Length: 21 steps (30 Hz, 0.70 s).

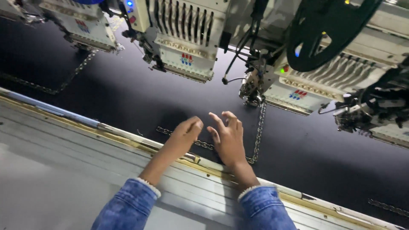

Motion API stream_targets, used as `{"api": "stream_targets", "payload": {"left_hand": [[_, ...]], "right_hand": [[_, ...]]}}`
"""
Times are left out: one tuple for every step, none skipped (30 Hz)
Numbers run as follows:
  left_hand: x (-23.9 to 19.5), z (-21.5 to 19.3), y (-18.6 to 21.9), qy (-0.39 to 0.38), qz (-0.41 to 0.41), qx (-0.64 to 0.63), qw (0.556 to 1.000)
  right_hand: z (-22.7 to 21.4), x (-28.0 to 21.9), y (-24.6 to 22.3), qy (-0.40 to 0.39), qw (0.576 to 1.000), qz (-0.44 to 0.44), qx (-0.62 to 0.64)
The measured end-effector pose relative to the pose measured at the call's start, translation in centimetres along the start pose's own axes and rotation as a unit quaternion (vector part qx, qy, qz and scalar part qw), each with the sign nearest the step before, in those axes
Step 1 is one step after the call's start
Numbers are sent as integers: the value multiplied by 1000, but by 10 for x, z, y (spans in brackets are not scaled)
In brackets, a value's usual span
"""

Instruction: The person attaches metal chains to a black fabric surface under multiple industrial embroidery machines. They thread the chain ends through machine components and press a green button on a control panel to start the machines.

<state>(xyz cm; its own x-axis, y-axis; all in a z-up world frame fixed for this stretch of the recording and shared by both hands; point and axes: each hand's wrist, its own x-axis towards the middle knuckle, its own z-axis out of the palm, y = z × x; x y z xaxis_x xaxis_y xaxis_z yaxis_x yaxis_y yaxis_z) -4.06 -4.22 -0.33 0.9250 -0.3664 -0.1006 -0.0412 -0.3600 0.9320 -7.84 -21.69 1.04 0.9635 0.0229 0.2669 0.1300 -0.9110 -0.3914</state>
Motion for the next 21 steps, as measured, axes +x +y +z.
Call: {"api": "stream_targets", "payload": {"left_hand": [[0, 2, 0, 23, 25, -76, 997], [1, -1, 0, 46, 50, -148, 987], [8, 1, -7, 44, 52, -146, 987], [13, 12, -13, 88, 55, -250, 963], [18, 24, -19, 131, 55, -350, 926], [23, 28, -18, 127, 56, -351, 926], [28, 33, -17, 117, 16, -481, 868], [34, 36, -15, 105, -23, -600, 792], [40, 40, -17, 102, -22, -601, 793], [42, 42, -20, 88, -47, -653, 751], [44, 44, -24, 74, -73, -701, 705], [43, 47, -26, 72, -72, -701, 705], [42, 51, -28, 61, -98, -701, 704], [40, 52, -30, 51, -126, -698, 703], [42, 49, -42, 51, -126, -696, 705], [45, 52, -53, 45, -129, -696, 705], [48, 55, -65, 39, -133, -696, 705], [43, 50, -60, 34, -131, -696, 705], [38, 45, -56, 42, -152, -681, 715], [27, 36, -55, 56, -174, -662, 727], [20, 25, -43, 57, -174, -660, 728]], "right_hand": [[-1, -2, 2, 21, 998, -17, -49], [-1, -1, 0, 44, 994, -36, -95], [2, 5, 1, 47, 994, -33, -94], [2, 6, 8, 39, 995, -59, -75], [1, 6, 15, 31, 994, -86, -55], [4, 6, 19, 33, 994, -82, -58], [7, 6, 22, 20, 995, -87, -39], [10, 9, 26, 8, 995, -93, -20], [14, 7, 30, 10, 995, -92, -22], [20, 4, 32, 6, 997, -71, -25], [27, 0, 33, 2, 998, -51, -28], [19, -4, 27, 4, 998, -51, -29], [12, -8, 20, -34, 999, 9, -13], [6, -12, 11, -72, 995, 69, 6], [4, -19, 1, -71, 995, 69, 8], [-1, -28, -5, -104, 989, 89, 55], [-5, -38, -11, -136, 979, 109, 103], [-7, -45, -10, -132, 980, 111, 100], [-8, -52, -10, -145, 977, 110, 109], [-7, -60, -15, -162, 973, 108, 122], [-17, -60, -14, -162, 973, 108, 124]]}}
